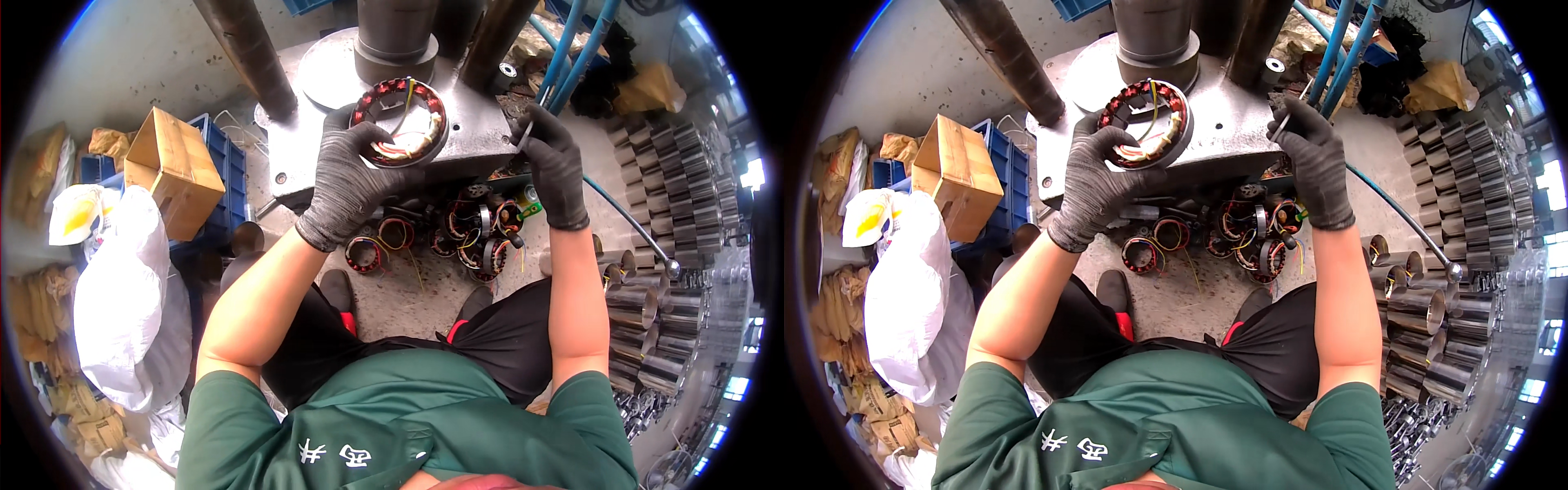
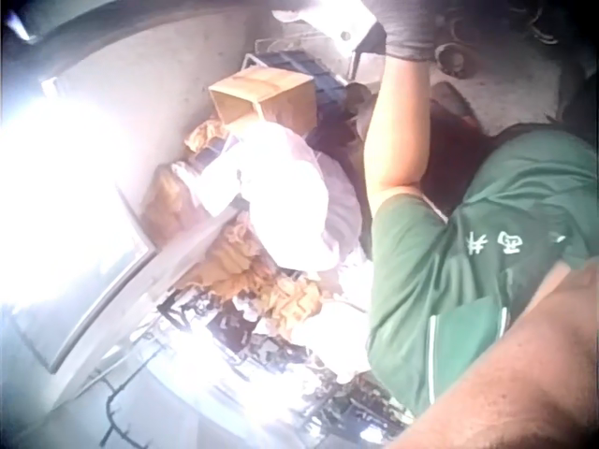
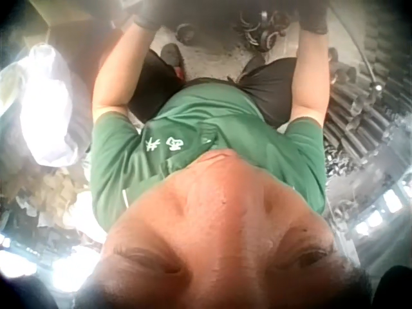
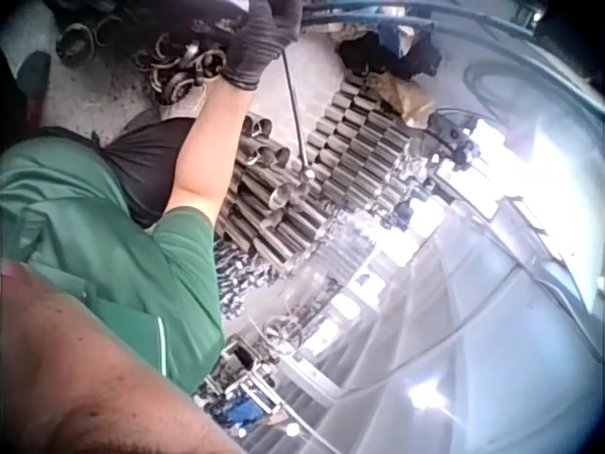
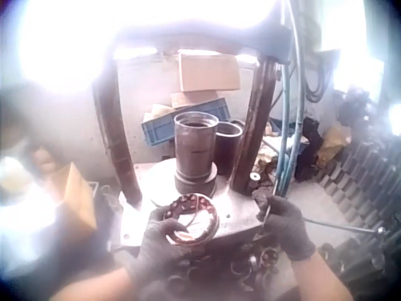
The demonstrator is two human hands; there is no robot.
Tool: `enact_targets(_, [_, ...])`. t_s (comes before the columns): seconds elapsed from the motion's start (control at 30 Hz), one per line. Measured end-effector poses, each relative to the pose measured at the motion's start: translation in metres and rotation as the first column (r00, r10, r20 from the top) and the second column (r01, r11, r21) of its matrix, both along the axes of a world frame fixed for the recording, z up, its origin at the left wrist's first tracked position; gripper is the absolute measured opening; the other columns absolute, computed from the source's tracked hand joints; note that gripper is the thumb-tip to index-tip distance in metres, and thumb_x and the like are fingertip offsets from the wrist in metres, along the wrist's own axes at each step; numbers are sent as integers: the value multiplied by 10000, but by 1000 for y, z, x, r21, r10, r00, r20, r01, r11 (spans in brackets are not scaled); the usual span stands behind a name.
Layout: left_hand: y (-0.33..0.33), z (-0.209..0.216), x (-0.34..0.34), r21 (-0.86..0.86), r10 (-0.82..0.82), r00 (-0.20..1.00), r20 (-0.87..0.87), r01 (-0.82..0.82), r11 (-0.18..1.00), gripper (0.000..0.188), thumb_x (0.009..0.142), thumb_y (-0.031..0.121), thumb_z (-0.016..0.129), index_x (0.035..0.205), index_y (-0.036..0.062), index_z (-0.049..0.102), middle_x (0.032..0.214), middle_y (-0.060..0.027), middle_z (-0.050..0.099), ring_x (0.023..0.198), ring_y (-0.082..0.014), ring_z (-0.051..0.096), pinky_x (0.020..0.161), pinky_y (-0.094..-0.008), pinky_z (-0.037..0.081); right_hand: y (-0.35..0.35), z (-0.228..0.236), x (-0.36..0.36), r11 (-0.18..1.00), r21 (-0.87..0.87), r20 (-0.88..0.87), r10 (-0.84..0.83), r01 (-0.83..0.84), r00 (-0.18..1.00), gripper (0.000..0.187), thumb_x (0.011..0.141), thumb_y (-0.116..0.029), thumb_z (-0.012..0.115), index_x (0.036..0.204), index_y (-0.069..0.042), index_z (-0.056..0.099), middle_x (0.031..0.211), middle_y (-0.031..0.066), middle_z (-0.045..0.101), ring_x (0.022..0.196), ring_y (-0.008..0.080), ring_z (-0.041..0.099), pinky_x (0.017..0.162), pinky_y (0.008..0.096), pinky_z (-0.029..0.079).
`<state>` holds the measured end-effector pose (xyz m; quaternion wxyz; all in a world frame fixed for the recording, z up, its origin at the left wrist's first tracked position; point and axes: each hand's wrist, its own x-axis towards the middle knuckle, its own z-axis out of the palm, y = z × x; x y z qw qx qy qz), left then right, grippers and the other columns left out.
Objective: The person assembles motor parts by inserting a copper-wired stator into a cylindrical metal housing, using a hydraulic press to secure the components, and then organizes the finished units.
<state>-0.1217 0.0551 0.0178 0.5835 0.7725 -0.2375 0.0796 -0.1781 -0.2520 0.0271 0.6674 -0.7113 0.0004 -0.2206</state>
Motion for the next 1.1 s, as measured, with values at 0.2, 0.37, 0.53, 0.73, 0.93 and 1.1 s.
enact_targets(0.2, [-1,9,-3,96,-57,886,460,14,995,503,595,145,982,997,57,692,1408,-218,478,1269,-353,564,1047,-415,537,26,27,-51,962,248,166,74,-114,983,382,1050,-369,624,1232,-34,658,1033,103,717,903,176,686,743,302,559])
enact_targets(0.37, [4,9,-4,215,-77,848,524,-45,975,487,559,161,981,960,82,715,1453,-256,463,1247,-403,592,1044,-438,533,45,41,-72,967,183,132,151,-174,980,299,1039,-237,624,1216,0,667,1075,130,737,907,183,696,773,309,560])
enact_targets(0.53, [1,3,-2,275,-120,831,543,-41,961,493,557,225,977,962,98,726,1490,-257,442,1262,-410,588,1038,-428,539,55,41,-81,979,61,80,187,-192,979,211,998,-106,639,1165,9,697,1067,116,735,924,149,682,825,291,549])
enact_targets(0.73, [-7,-6,-9,112,-111,914,390,72,991,467,590,187,964,985,98,732,1482,-254,445,1264,-398,589,1030,-418,548,62,32,-76,988,-87,8,130,-129,991,142,963,-74,641,1074,-13,704,992,60,720,883,134,656,829,281,529])
enact_targets(0.93, [-7,3,-10,238,-128,862,490,9,971,440,601,184,966,974,95,750,1458,-252,456,1271,-387,587,1033,-415,550,65,30,-74,852,-524,174,110,-3,979,183,943,34,581,1089,-2,685,984,73,693,893,159,659,826,301,527])
enact_targets(1.1, [-7,4,-9,262,-138,841,523,-4,965,409,591,198,969,926,96,758,1459,-247,457,1274,-386,585,1020,-423,555,70,36,-70,766,-639,244,122,65,962,189,910,55,589,1069,0,675,963,100,683,870,201,667,817,325,532])
